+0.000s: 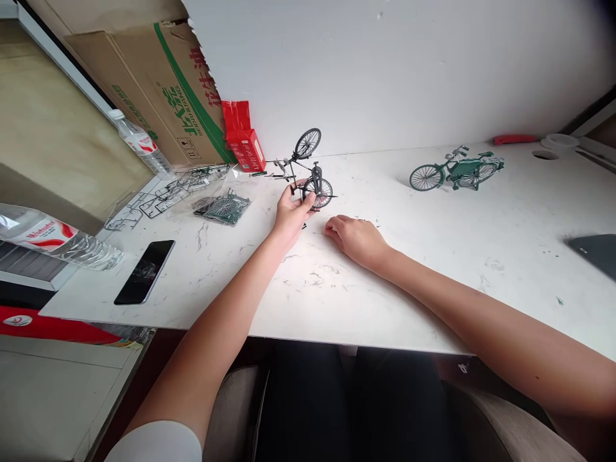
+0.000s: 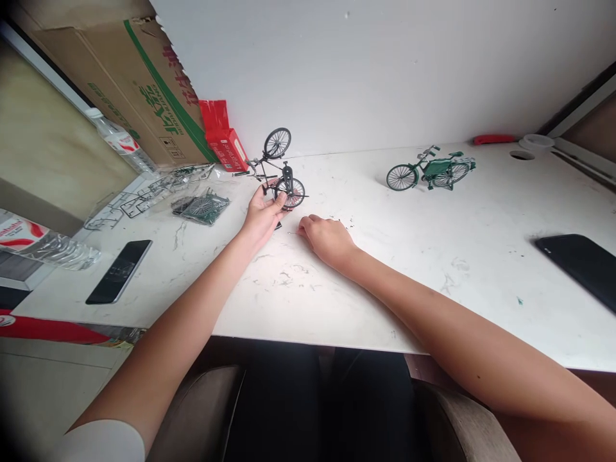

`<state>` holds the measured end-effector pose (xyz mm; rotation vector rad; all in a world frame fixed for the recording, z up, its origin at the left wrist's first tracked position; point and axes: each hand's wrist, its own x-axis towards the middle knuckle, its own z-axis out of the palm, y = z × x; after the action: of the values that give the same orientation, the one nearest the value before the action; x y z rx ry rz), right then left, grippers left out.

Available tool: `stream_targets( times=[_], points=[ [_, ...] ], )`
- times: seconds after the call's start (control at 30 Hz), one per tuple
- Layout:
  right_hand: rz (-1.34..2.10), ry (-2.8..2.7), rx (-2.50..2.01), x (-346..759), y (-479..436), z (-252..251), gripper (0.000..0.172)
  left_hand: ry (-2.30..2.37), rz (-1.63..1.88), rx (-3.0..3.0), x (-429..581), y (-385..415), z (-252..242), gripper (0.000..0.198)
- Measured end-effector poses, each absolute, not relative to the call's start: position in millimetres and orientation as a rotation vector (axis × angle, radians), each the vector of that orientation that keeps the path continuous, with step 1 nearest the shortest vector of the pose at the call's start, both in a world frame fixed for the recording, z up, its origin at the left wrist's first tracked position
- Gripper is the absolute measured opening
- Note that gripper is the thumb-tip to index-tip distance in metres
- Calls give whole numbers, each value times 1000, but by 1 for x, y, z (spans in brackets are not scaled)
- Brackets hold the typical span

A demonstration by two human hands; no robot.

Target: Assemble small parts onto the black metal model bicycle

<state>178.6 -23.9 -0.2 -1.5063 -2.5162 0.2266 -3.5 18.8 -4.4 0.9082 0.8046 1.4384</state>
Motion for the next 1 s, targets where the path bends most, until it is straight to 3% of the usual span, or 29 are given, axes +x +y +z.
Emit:
stream_targets(
  times=[0.27,0.5,0.77,1.0],
  points=[
    [270,-2334,-1405,189,-18,-5,22,784,1406,892,3,13,-2,38],
    [535,-2060,-1175,191,-17,-8,12,777,1399,846,3,13,-3,35],
    [509,-2130,-1071,195,-15,-13,38,836,1410,845,6,10,-1,42],
    [448,-2291,-1132,195,-15,-11,35,813,1418,843,5,11,-4,41]
  ],
)
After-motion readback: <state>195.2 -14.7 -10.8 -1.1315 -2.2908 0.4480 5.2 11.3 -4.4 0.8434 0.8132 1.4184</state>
